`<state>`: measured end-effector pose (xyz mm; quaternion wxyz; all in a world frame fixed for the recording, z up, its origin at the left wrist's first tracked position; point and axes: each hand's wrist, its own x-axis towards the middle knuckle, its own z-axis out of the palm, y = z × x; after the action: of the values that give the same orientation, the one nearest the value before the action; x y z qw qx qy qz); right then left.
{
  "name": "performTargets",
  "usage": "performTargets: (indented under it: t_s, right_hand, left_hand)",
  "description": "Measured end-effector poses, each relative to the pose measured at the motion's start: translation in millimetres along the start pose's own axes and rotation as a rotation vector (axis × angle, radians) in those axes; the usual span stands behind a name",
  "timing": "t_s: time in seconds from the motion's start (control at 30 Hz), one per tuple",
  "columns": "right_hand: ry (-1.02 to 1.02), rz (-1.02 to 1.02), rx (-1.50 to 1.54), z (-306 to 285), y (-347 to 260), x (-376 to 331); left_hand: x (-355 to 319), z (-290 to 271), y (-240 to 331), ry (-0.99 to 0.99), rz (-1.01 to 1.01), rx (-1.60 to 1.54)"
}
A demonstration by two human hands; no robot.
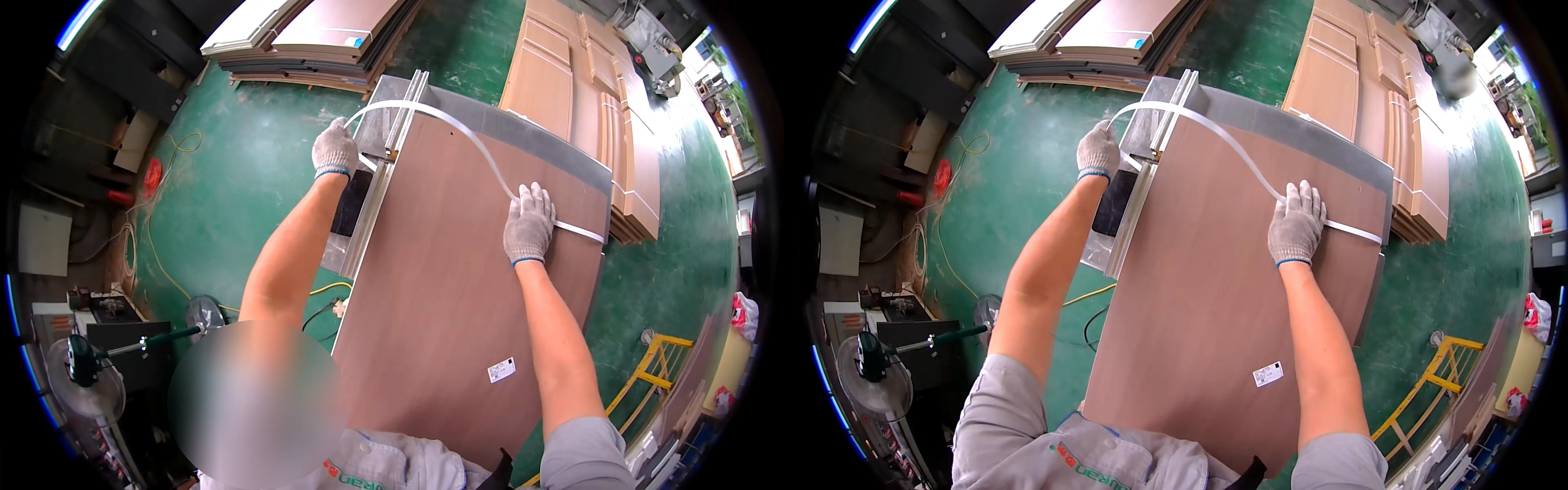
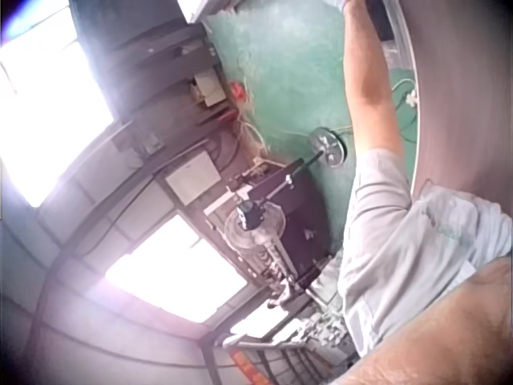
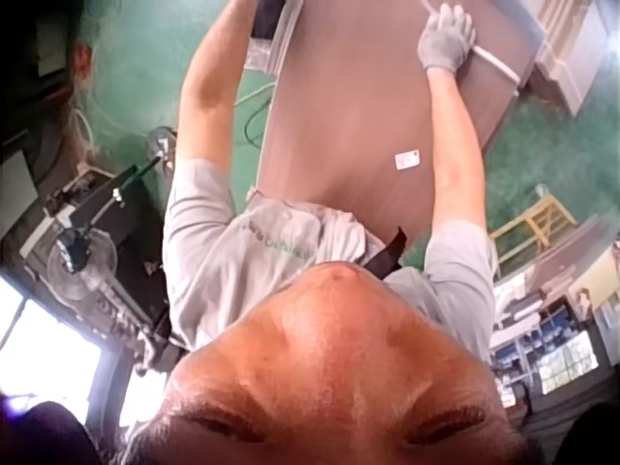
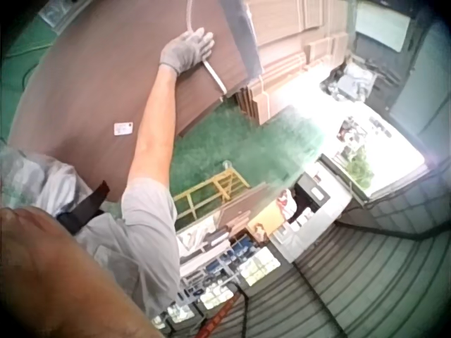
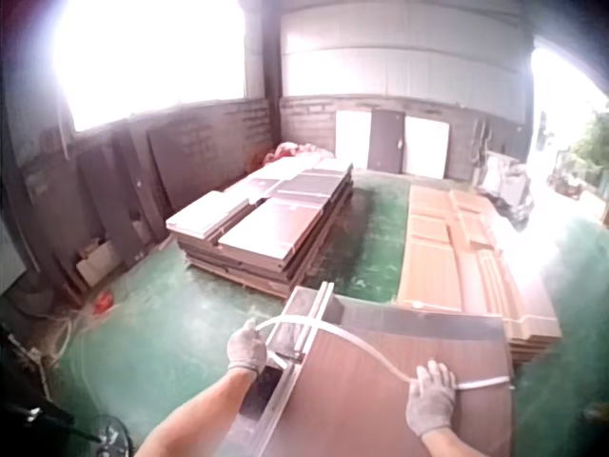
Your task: The person sorts and stacks various flat panels, including white, brown, and dark grey pieces, on a workbench in a workshop. They use a strap to secure a stack of brown panels and continue to organize different panel types into neat piles.
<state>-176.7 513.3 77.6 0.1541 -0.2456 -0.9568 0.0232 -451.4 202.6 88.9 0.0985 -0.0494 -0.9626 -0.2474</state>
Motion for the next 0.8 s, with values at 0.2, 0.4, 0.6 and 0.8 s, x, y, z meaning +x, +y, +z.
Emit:
performTargets:
  t_s: [0.2,0.4,0.6,0.8]
  right_hand:
    - [0.027,-0.014,-0.006,-1.6,-2.5,1.9]
    - [0.016,-0.007,-0.007,-2.1,-0.1,0.1]
    - [0.01,0.003,-0.016,0.6,-0.1,1.0]
    - [0.027,-0.02,-0.012,2.4,1.0,1.9]
  left_hand:
    - [7.4,-2.8,-14.6,0.053,0.08,0.014]
    - [8.9,-13.2,-13.1,0.019,0.111,0.084]
    - [-0.2,6.4,-7.7,-0.132,0.044,-0.019]
    - [-27.8,29.8,35.5,-0.361,0.114,-0.089]
